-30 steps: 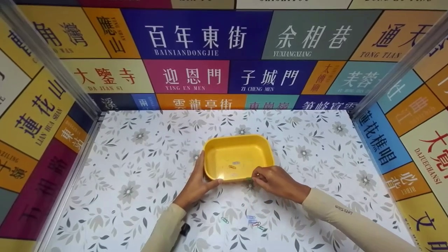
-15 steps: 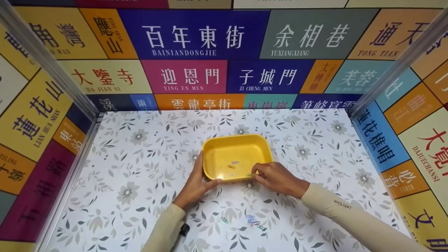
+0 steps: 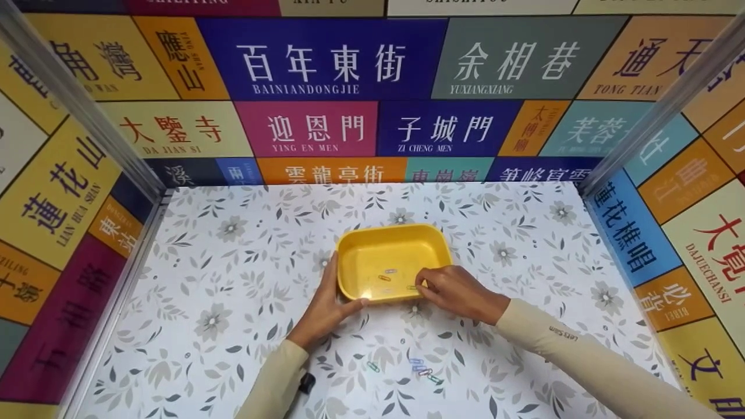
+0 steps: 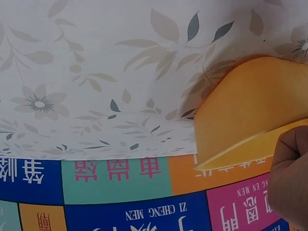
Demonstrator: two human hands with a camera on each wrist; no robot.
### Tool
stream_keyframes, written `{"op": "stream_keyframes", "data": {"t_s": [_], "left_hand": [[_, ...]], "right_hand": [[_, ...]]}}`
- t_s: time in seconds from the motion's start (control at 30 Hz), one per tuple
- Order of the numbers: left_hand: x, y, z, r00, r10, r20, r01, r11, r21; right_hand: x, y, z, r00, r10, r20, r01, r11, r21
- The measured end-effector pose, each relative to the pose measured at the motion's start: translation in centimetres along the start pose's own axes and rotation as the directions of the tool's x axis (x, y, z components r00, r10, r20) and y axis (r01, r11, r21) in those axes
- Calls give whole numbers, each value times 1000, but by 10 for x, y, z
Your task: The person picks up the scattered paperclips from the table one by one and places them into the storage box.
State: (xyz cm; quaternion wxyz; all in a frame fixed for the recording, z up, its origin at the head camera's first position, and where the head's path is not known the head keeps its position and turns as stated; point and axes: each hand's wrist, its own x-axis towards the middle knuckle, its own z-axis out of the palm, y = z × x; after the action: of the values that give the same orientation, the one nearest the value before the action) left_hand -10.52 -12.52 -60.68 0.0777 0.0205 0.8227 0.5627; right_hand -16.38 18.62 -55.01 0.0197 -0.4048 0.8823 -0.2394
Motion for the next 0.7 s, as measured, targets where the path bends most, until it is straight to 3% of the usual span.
{"op": "stream_keyframes", "data": {"t_s": [0.23,0.53,0.7], "left_hand": [[-1,0,1,1000,-4,-9,4,1000,1],[0,0,2,1000,-21,-5,21,1000,2],[0,0,2,1000,4,1,-4,999,-35]], "right_hand": [[9,1,-1,1000,-20,0,20,1000,-20],[21,7,-1,998,-6,62,6,1000,2],[30,11,-2,997,13,82,-14,1000,7]]}}
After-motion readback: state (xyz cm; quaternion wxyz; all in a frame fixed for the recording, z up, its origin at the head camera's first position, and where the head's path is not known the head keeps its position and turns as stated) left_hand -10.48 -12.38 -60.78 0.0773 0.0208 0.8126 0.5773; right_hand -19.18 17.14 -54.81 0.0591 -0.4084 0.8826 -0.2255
